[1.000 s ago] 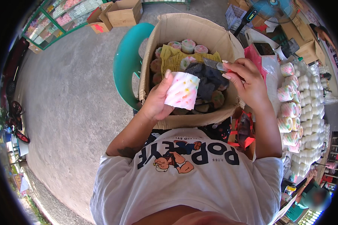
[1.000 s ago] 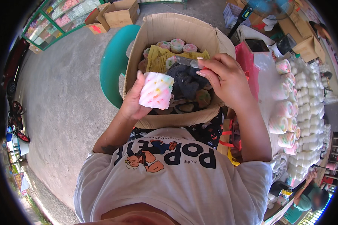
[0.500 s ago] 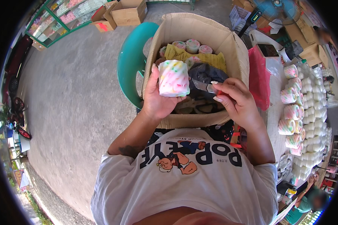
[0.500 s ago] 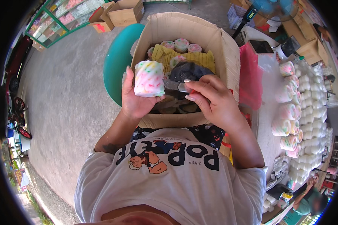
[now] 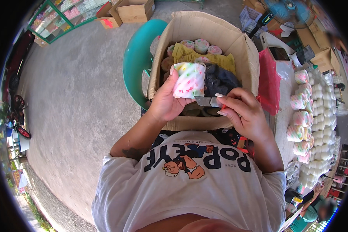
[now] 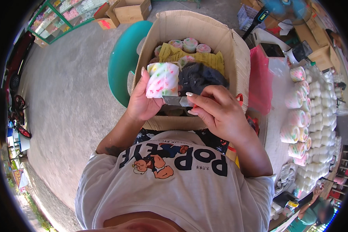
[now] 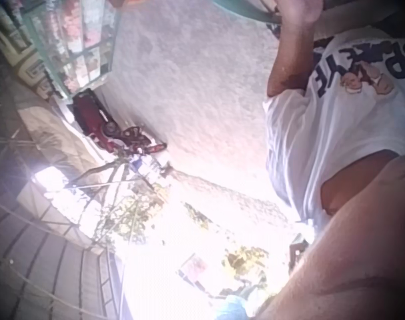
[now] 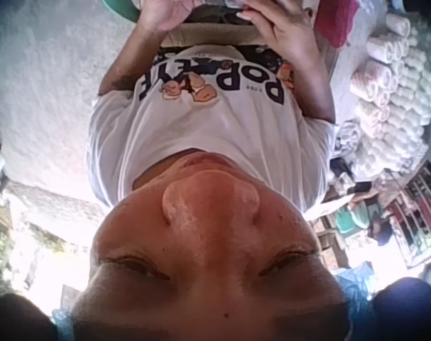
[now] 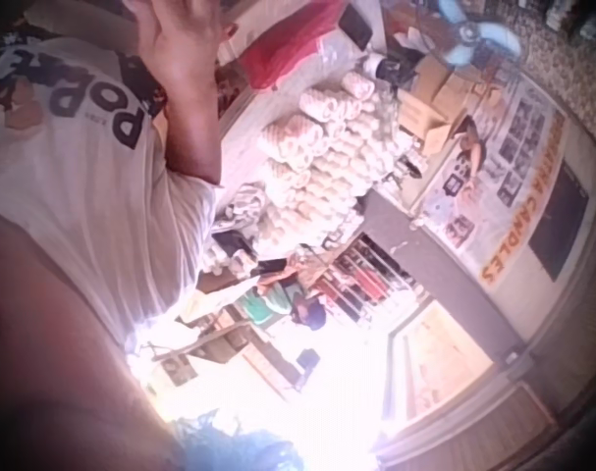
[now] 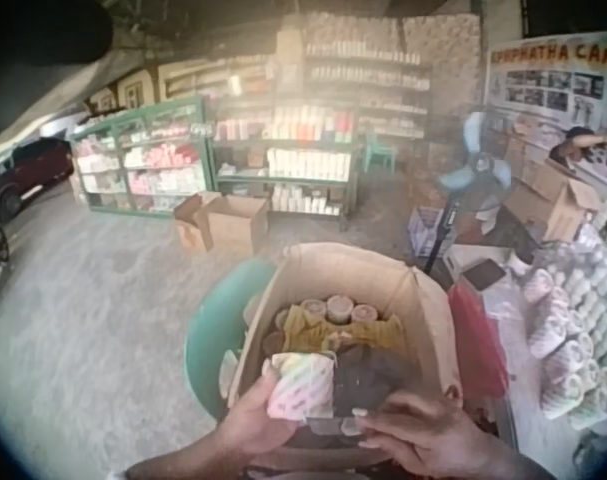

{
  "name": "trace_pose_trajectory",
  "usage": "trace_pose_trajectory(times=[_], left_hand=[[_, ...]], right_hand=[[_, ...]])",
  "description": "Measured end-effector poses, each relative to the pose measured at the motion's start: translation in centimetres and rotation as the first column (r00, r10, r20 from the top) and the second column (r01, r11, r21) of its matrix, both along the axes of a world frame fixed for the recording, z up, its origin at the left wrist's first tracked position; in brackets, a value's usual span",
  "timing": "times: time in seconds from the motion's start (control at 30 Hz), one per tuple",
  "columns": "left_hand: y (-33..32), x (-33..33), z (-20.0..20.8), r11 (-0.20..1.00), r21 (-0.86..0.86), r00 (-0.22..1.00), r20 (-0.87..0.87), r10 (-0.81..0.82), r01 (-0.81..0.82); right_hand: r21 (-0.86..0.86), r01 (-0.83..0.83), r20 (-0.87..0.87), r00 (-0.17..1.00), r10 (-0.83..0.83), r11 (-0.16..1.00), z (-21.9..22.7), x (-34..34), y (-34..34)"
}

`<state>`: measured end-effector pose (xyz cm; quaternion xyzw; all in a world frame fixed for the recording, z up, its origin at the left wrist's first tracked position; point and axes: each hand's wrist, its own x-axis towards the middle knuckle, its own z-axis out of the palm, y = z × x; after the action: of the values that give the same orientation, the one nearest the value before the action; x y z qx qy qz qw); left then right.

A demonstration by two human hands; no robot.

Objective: The person repeatedly picks up small cylindrical sponges from a cardboard box, wipes them with a gray cloth, and uses a red-handled utility knife to scrape or trim the sponge surface. The person handles the sponges one at a time, rotating them and returning them to the box after each wipe.

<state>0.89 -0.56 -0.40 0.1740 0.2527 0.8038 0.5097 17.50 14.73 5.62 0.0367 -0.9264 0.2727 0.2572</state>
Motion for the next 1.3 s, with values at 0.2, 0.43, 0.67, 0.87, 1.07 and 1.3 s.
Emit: trace_pose_trajectory(times=[0.2,0.43,0.67,0.87,1.07,1.3], left_hand=[[0.4,0.2,0.2,0.998,-0.065,0.999,0.018,0.027,-0.026],[0.2,0.1,0.1,0.993,-0.116,0.999,0.022,0.034,-0.031],[0.1,0.0,0.3,0.996,-0.07,0.997,0.06,-0.047,0.051],[0.2,-0.1,0.5,0.991,-0.057,0.993,0.015,-0.121,0.122],[0.2,0.0,0.3,0.987,-0.044,0.988,-0.007,-0.153,0.153],[0.3,0.1,0.5,0.985,-0.094,0.989,0.001,-0.149,0.148]], right_hand=[[0.047,-0.018,-0.01,1.0,0.018,0.999,-0.3,-0.5,-0.6],[0.096,-0.031,0.023,0.999,0.029,0.995,0.4,-1.2,-0.3],[0.018,-0.072,0.051,0.996,0.071,0.997,0.9,-1.6,0.7],[-0.019,-0.125,0.112,0.986,0.127,0.992,2.4,-2.4,2.3],[0.044,-0.235,0.256,0.942,0.216,0.971,4.2,-2.6,3.6],[0.155,-0.183,0.181,0.971,0.154,0.971,3.8,-2.7,3.6]])
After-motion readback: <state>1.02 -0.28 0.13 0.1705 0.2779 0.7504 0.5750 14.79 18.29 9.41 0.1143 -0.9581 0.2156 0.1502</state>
